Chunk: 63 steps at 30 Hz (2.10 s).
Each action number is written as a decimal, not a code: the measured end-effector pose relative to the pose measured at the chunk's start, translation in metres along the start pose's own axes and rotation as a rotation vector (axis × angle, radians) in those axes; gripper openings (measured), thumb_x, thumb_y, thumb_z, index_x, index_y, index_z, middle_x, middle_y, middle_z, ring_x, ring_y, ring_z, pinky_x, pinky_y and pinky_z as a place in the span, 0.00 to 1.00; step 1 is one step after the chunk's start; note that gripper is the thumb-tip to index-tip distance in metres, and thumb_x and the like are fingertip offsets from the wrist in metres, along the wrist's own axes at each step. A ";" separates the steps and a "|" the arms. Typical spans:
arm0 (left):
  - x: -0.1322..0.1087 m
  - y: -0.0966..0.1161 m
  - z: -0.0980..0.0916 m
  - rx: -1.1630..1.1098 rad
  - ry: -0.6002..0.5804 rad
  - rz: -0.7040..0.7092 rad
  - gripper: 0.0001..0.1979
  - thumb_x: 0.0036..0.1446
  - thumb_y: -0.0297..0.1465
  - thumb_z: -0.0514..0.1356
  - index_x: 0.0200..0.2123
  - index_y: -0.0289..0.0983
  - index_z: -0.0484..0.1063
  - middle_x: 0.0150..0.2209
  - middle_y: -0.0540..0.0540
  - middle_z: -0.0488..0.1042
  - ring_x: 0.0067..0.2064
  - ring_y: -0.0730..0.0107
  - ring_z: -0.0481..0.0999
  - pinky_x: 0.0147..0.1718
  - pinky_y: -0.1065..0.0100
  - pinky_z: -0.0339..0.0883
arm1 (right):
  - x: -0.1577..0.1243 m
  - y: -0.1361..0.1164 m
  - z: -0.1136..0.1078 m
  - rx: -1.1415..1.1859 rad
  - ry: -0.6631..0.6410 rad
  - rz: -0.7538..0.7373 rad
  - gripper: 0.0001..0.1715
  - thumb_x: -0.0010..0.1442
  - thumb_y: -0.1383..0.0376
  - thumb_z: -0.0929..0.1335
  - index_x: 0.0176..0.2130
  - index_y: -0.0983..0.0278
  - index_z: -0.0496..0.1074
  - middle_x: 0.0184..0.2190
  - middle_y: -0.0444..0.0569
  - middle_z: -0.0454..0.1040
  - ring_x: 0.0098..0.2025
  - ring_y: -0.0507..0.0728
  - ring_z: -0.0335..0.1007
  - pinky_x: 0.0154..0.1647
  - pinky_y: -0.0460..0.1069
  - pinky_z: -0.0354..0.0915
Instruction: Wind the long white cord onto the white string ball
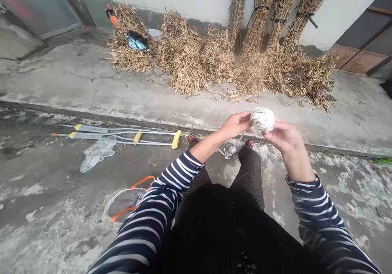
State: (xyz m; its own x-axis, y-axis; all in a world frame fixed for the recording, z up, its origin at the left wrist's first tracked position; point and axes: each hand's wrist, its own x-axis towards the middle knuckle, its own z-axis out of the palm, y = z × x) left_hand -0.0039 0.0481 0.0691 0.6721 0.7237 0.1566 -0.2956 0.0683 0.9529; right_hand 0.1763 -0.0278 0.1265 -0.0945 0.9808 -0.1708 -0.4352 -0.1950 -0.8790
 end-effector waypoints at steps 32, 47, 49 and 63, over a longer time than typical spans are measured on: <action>-0.038 -0.104 -0.069 -0.010 0.385 -0.321 0.05 0.60 0.24 0.61 0.37 0.30 0.78 0.41 0.39 0.82 0.43 0.65 0.82 0.35 0.67 0.80 | 0.029 -0.013 0.023 -0.265 0.204 -0.424 0.33 0.39 0.65 0.84 0.45 0.60 0.78 0.45 0.47 0.82 0.46 0.59 0.81 0.43 0.55 0.82; 0.011 -0.033 -0.013 0.019 0.437 0.007 0.05 0.59 0.25 0.64 0.39 0.32 0.79 0.33 0.47 0.81 0.33 0.72 0.78 0.34 0.73 0.74 | 0.048 0.013 0.032 -0.420 0.156 -0.235 0.31 0.36 0.67 0.80 0.42 0.65 0.73 0.38 0.50 0.79 0.38 0.60 0.79 0.35 0.56 0.80; 0.006 -0.030 -0.012 0.021 0.408 -0.018 0.04 0.60 0.25 0.63 0.37 0.32 0.79 0.29 0.49 0.79 0.29 0.75 0.76 0.28 0.76 0.70 | 0.048 0.013 0.030 -0.446 0.185 -0.250 0.29 0.37 0.67 0.79 0.41 0.65 0.73 0.37 0.50 0.79 0.35 0.59 0.78 0.34 0.56 0.79; -0.007 -0.034 -0.023 -0.021 0.270 -0.136 0.03 0.55 0.21 0.61 0.32 0.30 0.76 0.25 0.49 0.77 0.27 0.77 0.76 0.29 0.75 0.70 | 0.045 0.000 0.037 -0.463 0.262 -0.346 0.23 0.41 0.73 0.74 0.40 0.64 0.73 0.37 0.48 0.78 0.36 0.57 0.78 0.32 0.53 0.81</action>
State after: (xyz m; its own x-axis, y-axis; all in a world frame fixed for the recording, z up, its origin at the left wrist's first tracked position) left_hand -0.0144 0.0567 0.0293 0.5022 0.8633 -0.0494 -0.2314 0.1892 0.9543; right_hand 0.1392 0.0164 0.1354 0.2305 0.9673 0.1059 0.0371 0.1000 -0.9943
